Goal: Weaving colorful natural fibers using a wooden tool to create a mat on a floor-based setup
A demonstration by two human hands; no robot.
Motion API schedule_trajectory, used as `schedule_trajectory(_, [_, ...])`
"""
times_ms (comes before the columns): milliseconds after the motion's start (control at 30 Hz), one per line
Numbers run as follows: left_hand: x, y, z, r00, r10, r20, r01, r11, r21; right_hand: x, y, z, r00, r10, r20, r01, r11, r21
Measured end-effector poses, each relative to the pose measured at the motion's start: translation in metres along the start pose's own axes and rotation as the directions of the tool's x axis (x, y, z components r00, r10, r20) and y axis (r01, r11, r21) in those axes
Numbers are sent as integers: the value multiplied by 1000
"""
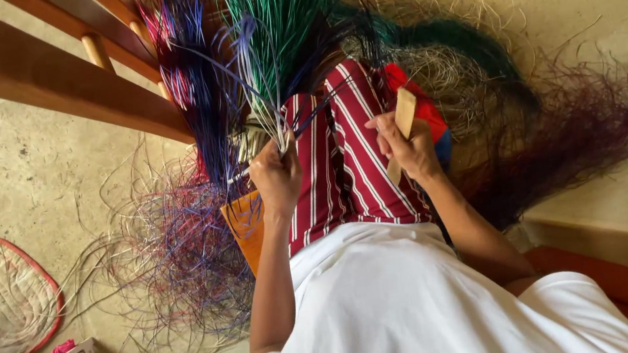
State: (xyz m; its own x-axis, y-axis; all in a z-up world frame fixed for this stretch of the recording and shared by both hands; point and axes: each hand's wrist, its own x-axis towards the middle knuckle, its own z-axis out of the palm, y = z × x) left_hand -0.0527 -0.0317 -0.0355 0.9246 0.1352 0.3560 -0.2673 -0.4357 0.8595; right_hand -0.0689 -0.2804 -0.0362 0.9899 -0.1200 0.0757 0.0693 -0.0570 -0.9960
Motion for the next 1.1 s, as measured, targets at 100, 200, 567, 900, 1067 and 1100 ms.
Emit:
schedule_trajectory(100, [5,11,2,999,-34,14,34,999,-27,-8,4,4,999,-32,20,32,999,24])
schedule_trajectory(200, [9,11,3,997,-67,26,68,996,-56,-17,22,10,986,-117,116,128,988,-87])
schedule_trajectory(567, [49,80,7,993,105,51,-104,994,-16,14,-45,5,914,-364,181,393,905,-162])
schedule_trajectory(900, [59,110,-2,973,178,149,-170,983,-61,50,-88,30,836,-496,236,536,830,-153])
schedule_trajectory(1067, [48,84,4,937,252,242,-262,965,9,51,-89,48,872,-388,299,418,908,-41])
schedule_trajectory(1100, [43,67,12,923,278,266,-293,956,18,56,-77,49,866,-409,287,436,899,-37])
